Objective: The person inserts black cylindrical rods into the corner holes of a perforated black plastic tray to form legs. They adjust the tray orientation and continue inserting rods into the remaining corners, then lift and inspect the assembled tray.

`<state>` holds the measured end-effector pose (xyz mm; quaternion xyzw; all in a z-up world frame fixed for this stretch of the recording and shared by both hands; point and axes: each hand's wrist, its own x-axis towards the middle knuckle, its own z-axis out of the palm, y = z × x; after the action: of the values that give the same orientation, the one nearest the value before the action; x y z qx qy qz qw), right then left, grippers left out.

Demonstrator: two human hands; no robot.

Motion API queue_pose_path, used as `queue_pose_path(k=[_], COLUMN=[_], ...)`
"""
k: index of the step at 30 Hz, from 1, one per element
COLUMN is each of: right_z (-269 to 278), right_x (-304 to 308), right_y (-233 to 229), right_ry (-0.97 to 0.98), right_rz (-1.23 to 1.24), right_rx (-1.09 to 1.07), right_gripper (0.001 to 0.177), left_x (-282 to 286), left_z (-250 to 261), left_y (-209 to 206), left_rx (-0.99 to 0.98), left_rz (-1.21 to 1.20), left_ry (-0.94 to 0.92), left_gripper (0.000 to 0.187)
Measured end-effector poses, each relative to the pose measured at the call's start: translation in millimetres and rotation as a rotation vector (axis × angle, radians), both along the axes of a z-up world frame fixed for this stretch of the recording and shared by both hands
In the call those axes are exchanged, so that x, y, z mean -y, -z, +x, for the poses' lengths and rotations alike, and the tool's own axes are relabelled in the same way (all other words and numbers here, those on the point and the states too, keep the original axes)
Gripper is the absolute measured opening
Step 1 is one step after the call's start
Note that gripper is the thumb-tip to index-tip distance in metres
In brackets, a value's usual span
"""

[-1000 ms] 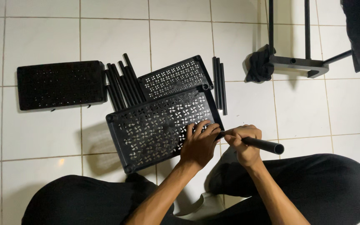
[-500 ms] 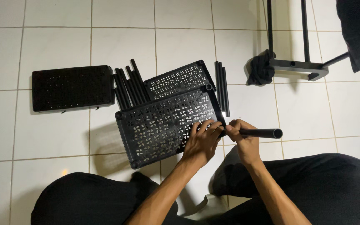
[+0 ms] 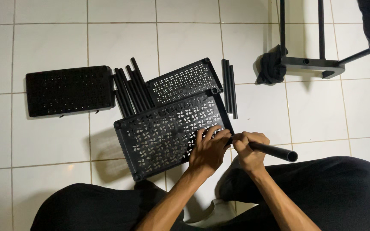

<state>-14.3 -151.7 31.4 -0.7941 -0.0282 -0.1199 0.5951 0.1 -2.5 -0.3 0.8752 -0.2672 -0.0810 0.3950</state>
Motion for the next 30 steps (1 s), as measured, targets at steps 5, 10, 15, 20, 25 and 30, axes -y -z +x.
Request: queue_pose_path(k=[5, 10, 15, 20, 25, 30], right_z=[4, 5, 3, -3, -8, -15], right_x=[0, 7, 10, 15, 21, 10], right_y=[-1, 8, 11, -10, -43, -57], right_ry=[-0.028, -0.082, -0.026, -0.179, -0.142, -0.075], right_rz=[-0.033, 0.047, 0.115, 0.268, 0.195, -0.004], right_rx=[0.022, -0.013, -0.235, -0.179, -0.108, -0.018], right_gripper=[0.036, 0.038, 0.042, 0.013, 0.008, 0.008], left_x=[0, -2, -3, -8, -17, -33], left_z=[5, 4, 4, 2, -4, -15], left_y=[-3, -3, -3, 3, 13, 21], left_rx=[-0.059, -0.003, 0.035, 0.127, 0.206, 0.263], left_rz=[-0.008, -0.015, -0.099, -0.113, -0.107, -0.129], left_ry=[0.001, 0.002, -0.042, -0.025, -0.001, 0.029], left_gripper=[0.028, 0.028, 0.028, 0.028, 0.026, 0.031])
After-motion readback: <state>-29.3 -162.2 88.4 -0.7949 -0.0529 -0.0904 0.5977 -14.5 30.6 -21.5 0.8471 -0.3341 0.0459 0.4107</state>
